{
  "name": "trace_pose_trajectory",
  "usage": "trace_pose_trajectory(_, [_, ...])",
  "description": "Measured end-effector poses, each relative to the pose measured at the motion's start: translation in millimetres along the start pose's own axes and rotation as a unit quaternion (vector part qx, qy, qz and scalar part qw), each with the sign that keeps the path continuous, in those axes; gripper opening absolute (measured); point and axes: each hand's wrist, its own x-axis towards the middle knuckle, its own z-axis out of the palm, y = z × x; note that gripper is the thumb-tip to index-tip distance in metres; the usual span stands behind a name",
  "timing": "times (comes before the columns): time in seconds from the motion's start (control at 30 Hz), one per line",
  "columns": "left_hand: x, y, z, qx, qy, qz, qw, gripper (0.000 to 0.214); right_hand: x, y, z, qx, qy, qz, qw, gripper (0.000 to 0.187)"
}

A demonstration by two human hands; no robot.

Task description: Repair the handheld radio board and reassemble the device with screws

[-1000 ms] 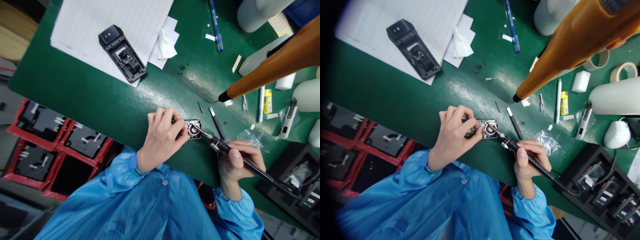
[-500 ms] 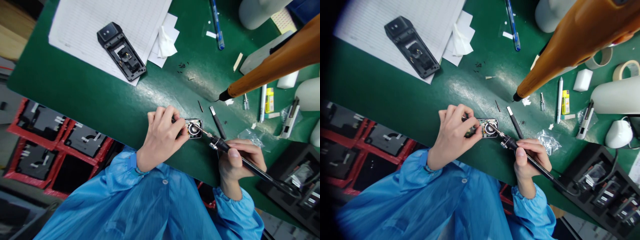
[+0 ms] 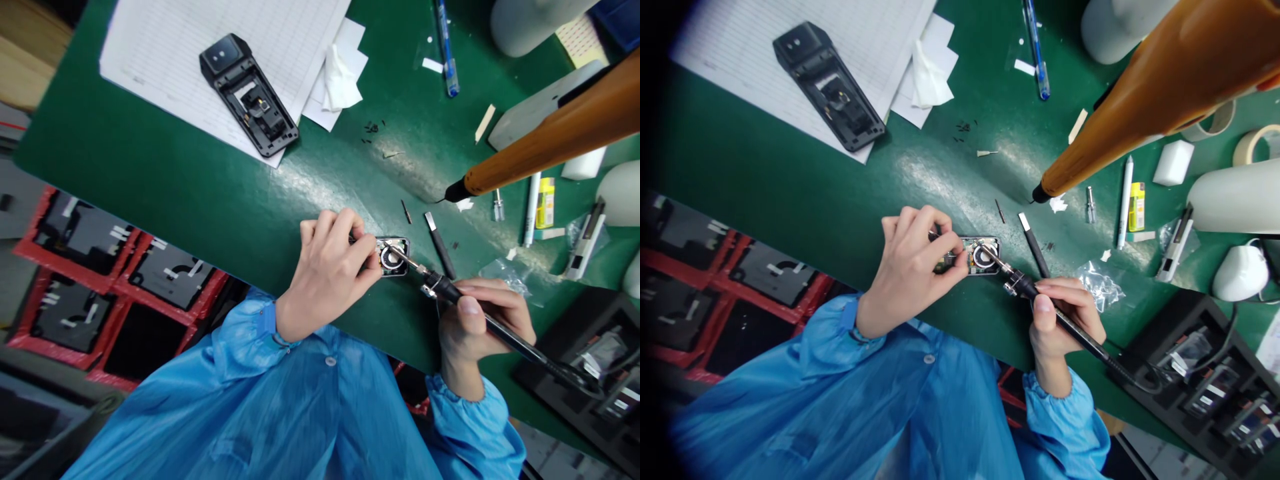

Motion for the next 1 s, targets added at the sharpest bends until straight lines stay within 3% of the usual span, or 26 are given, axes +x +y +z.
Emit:
trace_pose_trajectory(0.43, [1,0,-0.9,0.007,-0.003,0.004,1.0,0.021,4,9,-3,-0.014,-0.016,-0.069,0.997,0.023])
trace_pose_trajectory(0.63, [1,0,-0.6,0.006,0.002,0.01,1.0,0.021,6,12,2,0.006,0.018,-0.088,0.996,0.028])
trace_pose_trajectory(1.0, [2,0,-1.2,0.009,-0.002,0.005,1.0,0.02,5,10,-1,-0.003,-0.006,-0.063,0.998,0.023])
